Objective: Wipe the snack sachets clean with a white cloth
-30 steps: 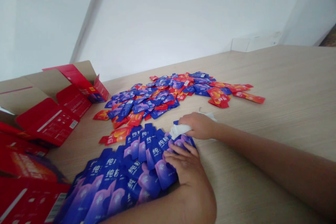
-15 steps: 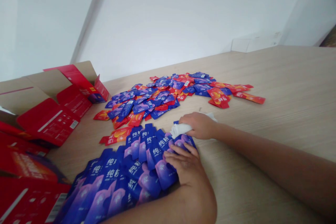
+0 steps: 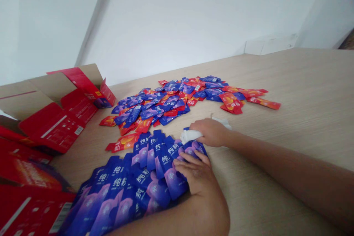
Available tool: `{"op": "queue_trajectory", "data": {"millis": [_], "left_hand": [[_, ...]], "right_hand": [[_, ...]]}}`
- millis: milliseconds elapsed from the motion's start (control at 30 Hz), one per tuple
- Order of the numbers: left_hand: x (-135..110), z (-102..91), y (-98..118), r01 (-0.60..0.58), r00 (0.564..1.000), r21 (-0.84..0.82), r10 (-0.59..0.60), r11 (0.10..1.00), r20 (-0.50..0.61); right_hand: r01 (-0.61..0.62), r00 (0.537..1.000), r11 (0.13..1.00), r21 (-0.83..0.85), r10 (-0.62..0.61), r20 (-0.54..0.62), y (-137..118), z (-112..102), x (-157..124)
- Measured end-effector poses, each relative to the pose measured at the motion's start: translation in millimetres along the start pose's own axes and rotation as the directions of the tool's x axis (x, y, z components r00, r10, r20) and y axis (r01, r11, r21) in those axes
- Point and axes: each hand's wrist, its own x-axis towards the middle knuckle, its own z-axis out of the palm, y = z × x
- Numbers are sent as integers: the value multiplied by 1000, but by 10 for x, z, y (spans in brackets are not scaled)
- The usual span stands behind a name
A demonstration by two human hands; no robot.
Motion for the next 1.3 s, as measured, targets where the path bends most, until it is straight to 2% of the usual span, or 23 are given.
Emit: {"op": "queue_trajectory", "data": {"millis": [133,200,433,500,567,733,800,967,1033,1200,1300], "left_hand": [[17,5,11,18,1000,-32,-18,999,-14],[20,-2,1,16,1000,-44,-17,999,-24],[3,-5,-15,-2,1000,59,3,998,-11],[2,0,-14,-12,1000,68,13,998,-8],[4,-1,-17,-14,1000,64,13,998,5],[0,-19,-32,-34,999,48,33,998,7],[-3,-20,-30,-34,999,47,34,998,4],[22,12,-2,-4,1000,45,4,999,11],[39,23,8,10,1000,44,-10,999,4],[35,5,-2,2,1000,21,-2,1000,7],[12,-11,-18,-25,1000,-3,25,1000,0]], "right_hand": [[179,983,979,94,-182,26,-84,-41,-16],[206,975,973,103,-213,60,-115,-40,-15],[-20,999,999,-33,21,37,-8,34,12],[-53,999,998,-37,53,13,19,32,9],[-29,1000,1000,-6,29,-8,14,12,-1],[165,985,983,86,-168,40,-61,-33,-21],[147,987,987,60,-151,61,-61,-22,-17],[-23,999,998,-55,26,45,36,26,10],[-40,998,997,-61,43,40,59,21,8],[87,996,996,28,-87,16,-35,-32,-21],[150,987,987,58,-153,50,-104,-31,-20]]}}
